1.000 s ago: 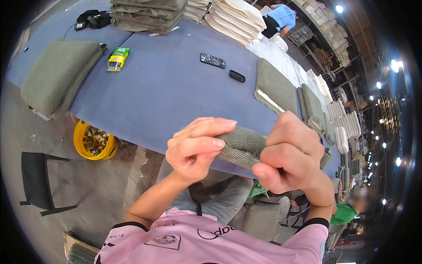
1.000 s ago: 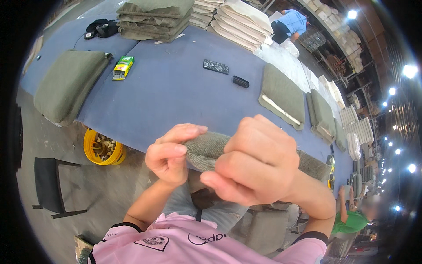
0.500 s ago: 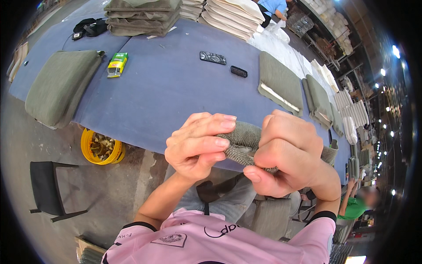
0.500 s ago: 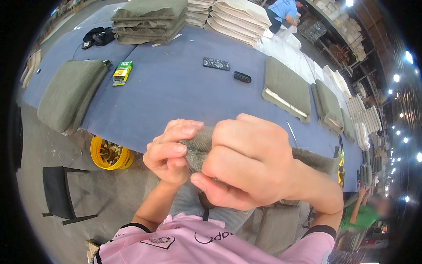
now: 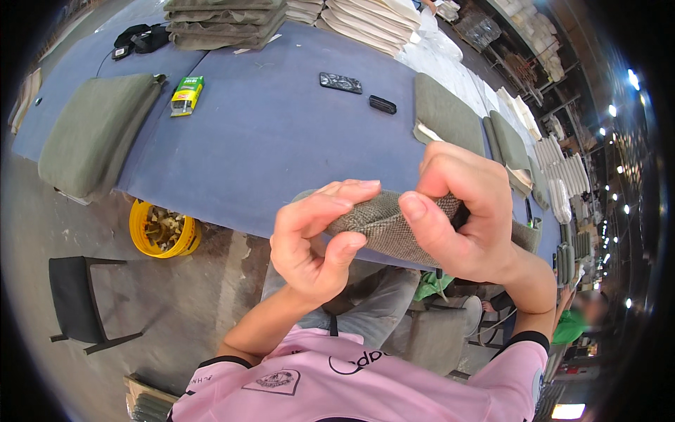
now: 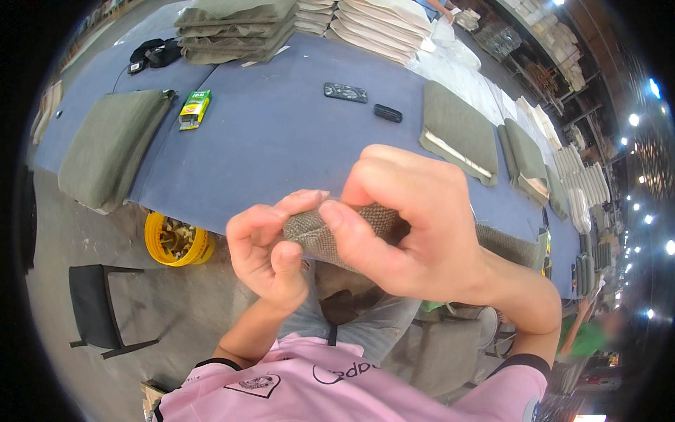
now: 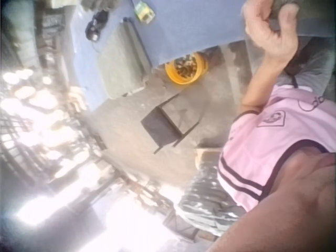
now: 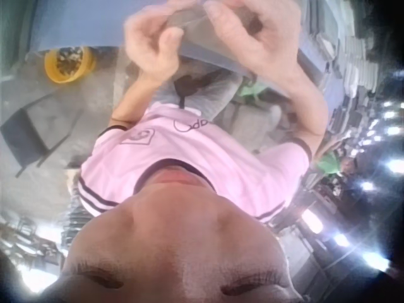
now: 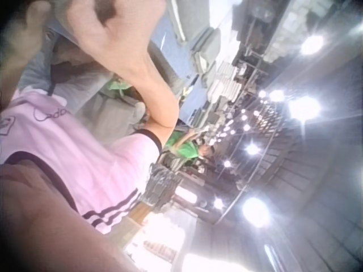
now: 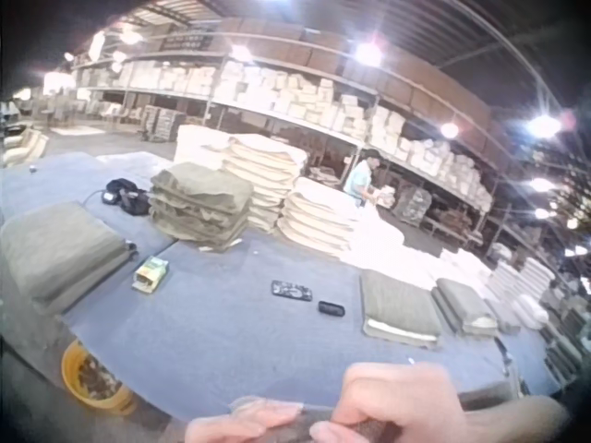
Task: The person staples fabric onto a cushion using a staple gun, then trims excess fabric with scissors. They fold and staple edges, then use a screwdriver to tuck and secure the fabric. The process is repeated on multiple cushions at a workbench.
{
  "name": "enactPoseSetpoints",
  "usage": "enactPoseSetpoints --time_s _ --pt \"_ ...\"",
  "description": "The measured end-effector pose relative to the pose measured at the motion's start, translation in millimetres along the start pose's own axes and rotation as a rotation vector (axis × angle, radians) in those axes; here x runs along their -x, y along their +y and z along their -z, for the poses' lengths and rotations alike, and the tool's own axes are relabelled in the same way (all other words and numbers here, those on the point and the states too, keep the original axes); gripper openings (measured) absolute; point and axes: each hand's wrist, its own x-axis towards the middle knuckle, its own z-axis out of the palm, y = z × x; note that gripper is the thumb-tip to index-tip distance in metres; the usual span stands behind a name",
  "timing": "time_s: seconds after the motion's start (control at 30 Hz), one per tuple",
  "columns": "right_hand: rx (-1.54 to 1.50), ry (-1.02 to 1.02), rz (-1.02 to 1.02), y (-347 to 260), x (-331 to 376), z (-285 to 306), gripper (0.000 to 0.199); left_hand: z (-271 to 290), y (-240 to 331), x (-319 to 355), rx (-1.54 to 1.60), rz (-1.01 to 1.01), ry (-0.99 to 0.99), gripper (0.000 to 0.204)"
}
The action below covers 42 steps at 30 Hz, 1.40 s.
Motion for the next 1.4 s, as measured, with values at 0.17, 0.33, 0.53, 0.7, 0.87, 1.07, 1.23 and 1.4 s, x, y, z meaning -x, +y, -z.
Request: enactPoseSetpoints --time_s 0.17,0.33,0.53,0.7,0.87,1.07,1.23,1.4 --pt "-0.127 -0.014 -0.198 5 13 -5 0.022 2 -1 1 -0.095 -0.096 -0.056 0.024" --pt "-0.145 -0.077 -0.359 -7 10 -19 0.02 -4 23 6 -0.076 0.066 -0.007 0.041" --pt "-0.362 -0.346 -0.485 -19 9 -11 0.021 -3 43 20 -0.212 0.12 -0.027 0.046" --pt "-0.266 -0.303 -0.216 13 59 -56 0.022 14 35 55 -0.13 0.201 0.091 0.073" --pt "-0.28 -0.108 -0.25 6 83 -97 0.025 11 60 86 0.193 0.843 0.252 0.112" --pt "-0.101 0.332 -0.116 7 74 -98 0.026 0 26 37 0.375 0.674 0.123 0.099" --pt "-0.076 0.764 -0.003 -3 48 -65 0.028 -43 25 -84 0.131 0.579 -0.523 0.096" --pt "-0.153 1.171 -0.076 -2 57 -8 0.026 -169 15 -194 -0.105 0.662 -1.335 0.076"
